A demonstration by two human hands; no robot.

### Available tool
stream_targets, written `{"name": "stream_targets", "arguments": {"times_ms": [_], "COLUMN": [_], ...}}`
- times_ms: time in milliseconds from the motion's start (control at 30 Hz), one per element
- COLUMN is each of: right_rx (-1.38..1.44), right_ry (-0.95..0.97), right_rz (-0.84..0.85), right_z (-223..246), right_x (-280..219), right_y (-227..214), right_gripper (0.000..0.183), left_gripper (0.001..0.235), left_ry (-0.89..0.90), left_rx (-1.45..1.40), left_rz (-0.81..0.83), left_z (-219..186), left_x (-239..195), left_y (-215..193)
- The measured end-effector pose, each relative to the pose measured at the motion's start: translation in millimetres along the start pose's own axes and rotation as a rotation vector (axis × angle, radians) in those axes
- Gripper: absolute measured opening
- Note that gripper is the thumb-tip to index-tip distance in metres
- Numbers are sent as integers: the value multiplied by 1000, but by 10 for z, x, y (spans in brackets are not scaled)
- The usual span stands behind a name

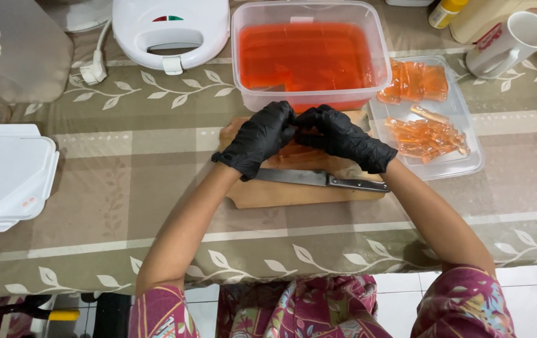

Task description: Cutting blocks of orange jelly into thin strips using a knife and transferring them into a plastic container.

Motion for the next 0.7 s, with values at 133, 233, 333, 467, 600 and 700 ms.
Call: {"name": "stream_targets", "arguments": {"times_ms": [133,233,333,467,600,700], "right_rx": [-17,51,108,64,73,-26], "right_ry": [52,112,174,274,378,471], "right_rz": [2,-41,-46,-1,-23,-46], "right_z": [-24,-61,-3,113,96,202], "right_x": [-43,-91,-120,-217,-356,-484], "right_y": [-87,-156,-273,-504,-792,-1250], "right_gripper": [24,21,19,19,18,21], "left_gripper": [36,31,30,19,22,26], "left_ry": [-18,-43,-68,-128,-144,-100], "left_rx": [-68,-98,-167,-434,-462,-416], "left_rz": [13,45,42,61,90,105], "left_z": [-164,87,417,215,47,190], "left_x": [34,106,212,253,178,189], "left_y": [-186,282,1000,896,844,967]}}
Point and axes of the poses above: each hand's wrist, its own x-axis towards the middle knuckle, its own y-axis out of the palm, z = x × y, the point moved 3 cm from there along x, towards the middle knuckle, and after that the axes turned 14 degrees about -z, right-handed, at the moved point
